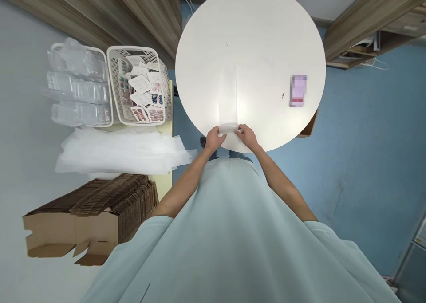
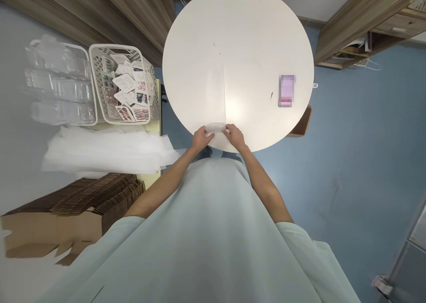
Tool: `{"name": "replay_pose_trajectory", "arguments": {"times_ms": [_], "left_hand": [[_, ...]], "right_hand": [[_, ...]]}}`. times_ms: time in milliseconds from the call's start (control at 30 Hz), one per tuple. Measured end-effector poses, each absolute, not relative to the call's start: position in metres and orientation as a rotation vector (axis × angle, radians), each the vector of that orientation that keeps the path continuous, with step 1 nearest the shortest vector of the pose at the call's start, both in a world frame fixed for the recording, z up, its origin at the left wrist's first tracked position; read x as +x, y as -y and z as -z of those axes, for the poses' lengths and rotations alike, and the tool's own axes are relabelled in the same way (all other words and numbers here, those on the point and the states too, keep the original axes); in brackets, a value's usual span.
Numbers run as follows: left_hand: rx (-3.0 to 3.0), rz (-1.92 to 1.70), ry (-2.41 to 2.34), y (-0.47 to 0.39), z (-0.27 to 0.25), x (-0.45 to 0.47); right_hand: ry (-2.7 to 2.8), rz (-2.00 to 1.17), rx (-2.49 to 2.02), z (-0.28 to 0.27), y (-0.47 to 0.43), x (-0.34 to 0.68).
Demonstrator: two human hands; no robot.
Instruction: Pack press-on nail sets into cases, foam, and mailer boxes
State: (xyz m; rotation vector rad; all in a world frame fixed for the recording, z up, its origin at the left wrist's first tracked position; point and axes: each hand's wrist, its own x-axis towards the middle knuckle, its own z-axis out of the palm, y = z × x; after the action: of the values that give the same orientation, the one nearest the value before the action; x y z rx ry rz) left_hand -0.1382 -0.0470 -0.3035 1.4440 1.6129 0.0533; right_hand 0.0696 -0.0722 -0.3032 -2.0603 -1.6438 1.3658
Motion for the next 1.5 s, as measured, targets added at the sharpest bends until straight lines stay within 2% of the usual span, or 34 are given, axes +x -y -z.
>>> {"name": "replay_pose_trajectory", "arguments": {"times_ms": [467, 633, 767, 967, 1267, 1500], "left_hand": [[1.402, -0.011, -1.891, 0.024, 0.310, -0.113], [1.837, -0.042, -1.571, 0.014, 0.313, -0.116], [1.986, 0.088, -1.277, -0.003, 0.325, -0.119], [2.029, 0.257, -1.196, -0.005, 0.329, -0.129], [2.025, 0.160, -1.168, 0.063, 0.318, -0.158], [1.847, 0.190, -1.360, 0.058, 0.313, -0.160]], "right_hand": [[1.407, -1.270, -2.502, 0.308, 0.041, 0.045], [1.944, -0.995, -2.220, 0.305, 0.040, 0.039], [2.169, -1.033, -2.053, 0.313, 0.037, 0.044], [2.288, -1.116, -1.919, 0.325, 0.047, 0.060], [2.372, -1.078, -1.693, 0.332, 0.118, 0.061], [2.172, -1.103, -1.806, 0.332, 0.116, 0.062]]}}
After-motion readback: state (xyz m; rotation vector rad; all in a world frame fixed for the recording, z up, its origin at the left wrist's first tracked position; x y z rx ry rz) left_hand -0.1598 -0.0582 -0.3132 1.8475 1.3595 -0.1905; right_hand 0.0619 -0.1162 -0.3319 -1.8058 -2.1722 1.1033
